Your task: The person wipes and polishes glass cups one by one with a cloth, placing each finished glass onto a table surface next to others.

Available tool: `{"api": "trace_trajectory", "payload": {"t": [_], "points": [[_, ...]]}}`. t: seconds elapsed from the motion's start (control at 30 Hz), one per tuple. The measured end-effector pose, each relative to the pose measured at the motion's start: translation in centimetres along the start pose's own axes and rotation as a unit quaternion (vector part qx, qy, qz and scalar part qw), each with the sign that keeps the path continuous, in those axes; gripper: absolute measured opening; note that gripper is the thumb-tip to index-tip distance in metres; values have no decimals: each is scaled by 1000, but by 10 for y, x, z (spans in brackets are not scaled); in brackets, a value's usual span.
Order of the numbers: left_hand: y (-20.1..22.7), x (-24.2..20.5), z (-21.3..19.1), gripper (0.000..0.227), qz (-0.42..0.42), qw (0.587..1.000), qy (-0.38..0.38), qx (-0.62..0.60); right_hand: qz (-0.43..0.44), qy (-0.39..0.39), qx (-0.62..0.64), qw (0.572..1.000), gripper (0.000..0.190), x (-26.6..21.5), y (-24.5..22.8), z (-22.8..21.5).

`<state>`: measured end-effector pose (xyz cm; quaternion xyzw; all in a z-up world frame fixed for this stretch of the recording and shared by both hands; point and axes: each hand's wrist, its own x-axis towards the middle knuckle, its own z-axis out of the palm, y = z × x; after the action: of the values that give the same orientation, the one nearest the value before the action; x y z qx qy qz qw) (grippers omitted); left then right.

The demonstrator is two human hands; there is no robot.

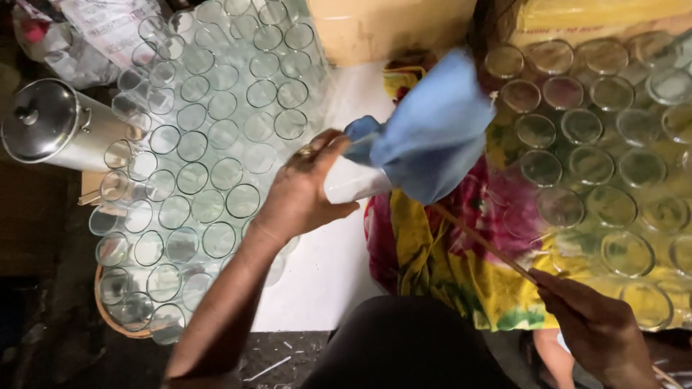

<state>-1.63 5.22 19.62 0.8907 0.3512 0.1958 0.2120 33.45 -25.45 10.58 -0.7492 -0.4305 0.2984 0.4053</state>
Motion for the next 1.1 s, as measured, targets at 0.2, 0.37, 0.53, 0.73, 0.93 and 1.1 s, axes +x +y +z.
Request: {"api": "trace_trajectory", "payload": {"t": [0.2, 0.37, 0.53, 0.73, 0.93, 1.1], "points": [[44, 26, -27, 93, 219, 942, -98, 234, -106, -74, -78, 989, 41, 14, -14, 10], [67, 32, -29, 116, 270, 903, -140, 304, -63, -55, 194, 977, 29, 23, -16, 76], [9, 33, 68, 69, 123, 838, 77, -526, 46, -23, 267, 962, 31, 22, -12, 107], [2, 23, 182, 46, -93, 532, 81, -838, 138, -86, 231, 959, 32, 27, -16, 126], [-32, 24, 168, 39, -227, 443, 100, -861, 209, -95, 9, 973, 42, -9, -21, 56], [-42, 18, 164, 47, -192, 450, 94, -867, 252, -82, 21, 964, 44, -22, 0, 51]]}}
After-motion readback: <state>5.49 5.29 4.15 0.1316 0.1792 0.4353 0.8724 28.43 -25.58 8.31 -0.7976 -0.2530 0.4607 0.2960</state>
